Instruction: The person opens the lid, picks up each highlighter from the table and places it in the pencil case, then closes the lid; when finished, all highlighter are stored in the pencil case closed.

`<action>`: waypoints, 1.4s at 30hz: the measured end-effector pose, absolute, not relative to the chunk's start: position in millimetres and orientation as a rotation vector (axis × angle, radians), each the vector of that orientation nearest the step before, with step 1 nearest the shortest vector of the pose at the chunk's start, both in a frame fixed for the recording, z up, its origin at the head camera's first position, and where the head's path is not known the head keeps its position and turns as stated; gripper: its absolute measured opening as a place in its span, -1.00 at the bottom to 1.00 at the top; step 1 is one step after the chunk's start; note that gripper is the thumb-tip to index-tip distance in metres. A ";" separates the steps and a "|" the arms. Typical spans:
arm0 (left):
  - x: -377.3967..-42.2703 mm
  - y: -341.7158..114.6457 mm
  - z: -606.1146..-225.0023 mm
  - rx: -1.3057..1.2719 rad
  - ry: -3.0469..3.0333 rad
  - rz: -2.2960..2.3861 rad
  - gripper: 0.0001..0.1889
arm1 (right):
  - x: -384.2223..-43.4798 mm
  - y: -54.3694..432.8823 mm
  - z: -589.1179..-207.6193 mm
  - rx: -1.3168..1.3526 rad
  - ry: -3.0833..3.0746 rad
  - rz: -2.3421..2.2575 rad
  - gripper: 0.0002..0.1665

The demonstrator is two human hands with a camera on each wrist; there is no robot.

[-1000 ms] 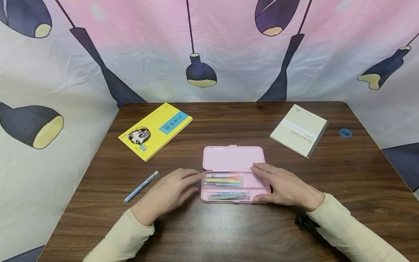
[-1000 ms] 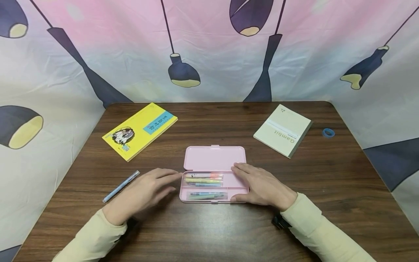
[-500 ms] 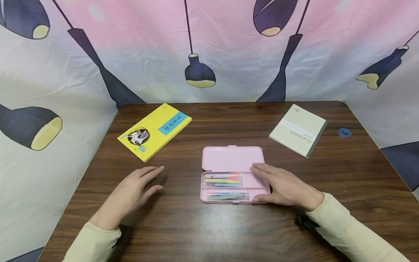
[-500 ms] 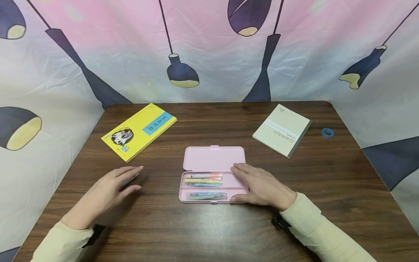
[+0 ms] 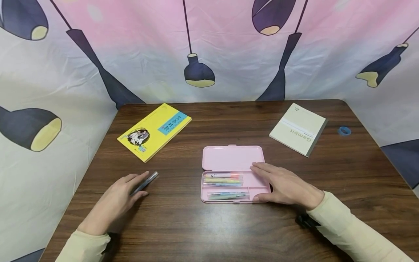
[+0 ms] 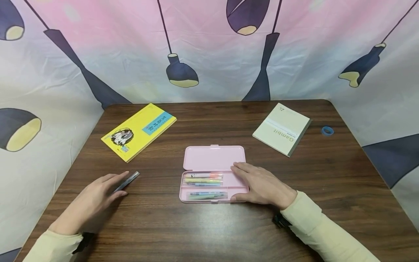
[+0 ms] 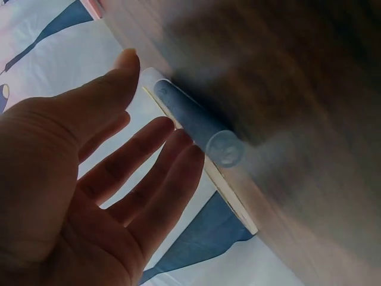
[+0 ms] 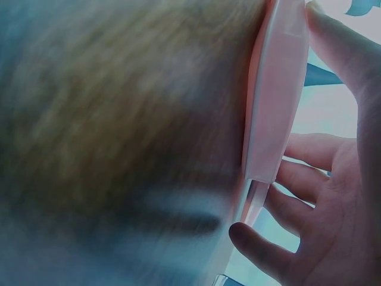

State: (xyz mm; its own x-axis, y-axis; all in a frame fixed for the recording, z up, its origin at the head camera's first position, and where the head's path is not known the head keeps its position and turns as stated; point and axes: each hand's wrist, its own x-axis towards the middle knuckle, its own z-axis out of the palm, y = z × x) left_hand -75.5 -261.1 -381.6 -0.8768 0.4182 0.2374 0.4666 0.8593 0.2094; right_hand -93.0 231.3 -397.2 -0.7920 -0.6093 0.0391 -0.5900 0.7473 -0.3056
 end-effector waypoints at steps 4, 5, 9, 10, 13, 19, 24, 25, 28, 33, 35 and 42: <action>-74.0 -263.2 -384.8 -0.682 -2.884 -0.419 -0.37 | -93.3 230.8 -397.5 -0.992 2.877 -0.472 0.16; -73.5 -263.7 -385.4 -0.681 -2.888 -0.421 -0.37 | -93.3 230.8 -397.6 -0.994 2.877 -0.471 0.17; -73.4 -265.1 -386.3 -0.691 -2.895 -0.424 -0.39 | -93.0 230.8 -397.9 -0.994 2.881 -0.468 0.16; -73.8 -265.4 -386.3 -0.694 -2.896 -0.420 -0.39 | -92.9 230.9 -397.9 -0.993 2.883 -0.467 0.16; -75.1 -266.1 -386.2 -0.699 -2.899 -0.414 -0.40 | -92.6 231.2 -397.6 -0.991 2.885 -0.466 0.16; -77.1 -266.9 -387.3 -0.720 -2.874 -0.384 -0.36 | -92.6 231.2 -397.7 -0.995 2.885 -0.464 0.15; -78.4 -266.5 -387.2 -0.732 -2.862 -0.386 -0.37 | -93.0 231.1 -397.5 -0.990 2.884 -0.461 0.16; -78.5 -266.4 -387.2 -0.730 -2.870 -0.390 -0.38 | -93.1 231.1 -397.6 -0.989 2.883 -0.463 0.16; -79.1 -265.6 -386.9 -0.726 -2.890 -0.402 -0.40 | -93.1 231.0 -397.7 -0.981 2.881 -0.465 0.16; -79.7 -263.9 -386.5 -0.729 -2.904 -0.407 -0.41 | -92.7 230.9 -397.7 -0.968 2.878 -0.466 0.17; -79.9 -263.5 -386.1 -0.729 -2.906 -0.408 -0.42 | -92.6 230.9 -397.6 -0.966 2.879 -0.466 0.16; -80.9 -262.4 -385.9 -0.722 -2.891 -0.406 -0.52 | -92.5 231.1 -398.5 -0.996 2.892 -0.464 0.14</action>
